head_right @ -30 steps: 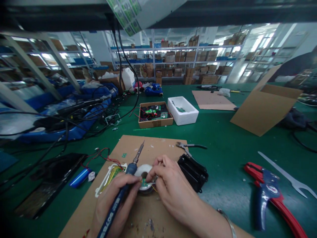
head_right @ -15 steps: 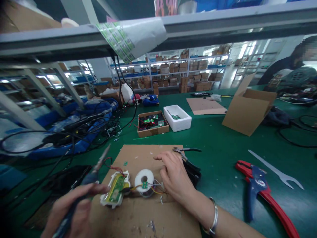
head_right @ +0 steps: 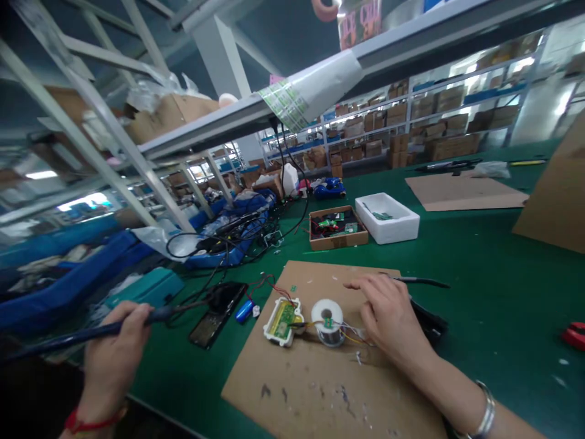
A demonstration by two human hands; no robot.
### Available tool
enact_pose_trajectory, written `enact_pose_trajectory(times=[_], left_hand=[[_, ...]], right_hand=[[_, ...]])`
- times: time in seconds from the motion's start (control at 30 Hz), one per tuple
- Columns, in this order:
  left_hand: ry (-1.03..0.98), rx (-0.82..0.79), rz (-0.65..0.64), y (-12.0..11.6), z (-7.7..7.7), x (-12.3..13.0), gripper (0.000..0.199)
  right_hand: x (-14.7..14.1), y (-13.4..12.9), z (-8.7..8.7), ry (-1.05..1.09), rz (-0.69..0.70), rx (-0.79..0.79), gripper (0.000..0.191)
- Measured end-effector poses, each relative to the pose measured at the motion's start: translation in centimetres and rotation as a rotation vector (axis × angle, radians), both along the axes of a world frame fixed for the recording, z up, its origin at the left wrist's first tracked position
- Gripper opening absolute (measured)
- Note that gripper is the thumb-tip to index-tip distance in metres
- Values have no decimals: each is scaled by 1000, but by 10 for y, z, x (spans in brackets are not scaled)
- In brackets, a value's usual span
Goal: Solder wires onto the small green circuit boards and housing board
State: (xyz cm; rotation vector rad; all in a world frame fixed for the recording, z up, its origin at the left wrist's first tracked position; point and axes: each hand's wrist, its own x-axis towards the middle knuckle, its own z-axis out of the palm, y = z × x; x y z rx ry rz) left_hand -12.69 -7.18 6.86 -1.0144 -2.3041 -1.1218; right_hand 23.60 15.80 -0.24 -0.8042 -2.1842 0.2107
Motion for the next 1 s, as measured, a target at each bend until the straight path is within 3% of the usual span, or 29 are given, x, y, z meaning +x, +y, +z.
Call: enact_pose_trajectory(times=[0.13, 0.3, 0.5, 0.63, 0.73, 0.87, 1.0], left_hand=[[13, -41, 25, 14, 0, 6, 32], [-5, -71, 26, 33, -7, -2, 30], [-315, -96, -142, 61, -38, -24, 42], [-467, -56, -195, 55, -59, -5, 58], [-418, -49, -255, 54, -64, 21, 54], [-161, -108, -486, 91, -51, 53, 47], [-22, -328, -863, 138, -30, 72, 7]], right_hand=[[7, -2, -3, -27, 6, 119, 36], [13, -7, -3, -62, 54, 127, 30], [11, -12, 11, -153, 137, -110, 24], [16, -19, 29, -274, 191, -280, 17], [22, -22, 39, -348, 241, -427, 19], [24, -18, 42, -296, 344, -728, 29], [23, -16, 49, -146, 412, -881, 42]])
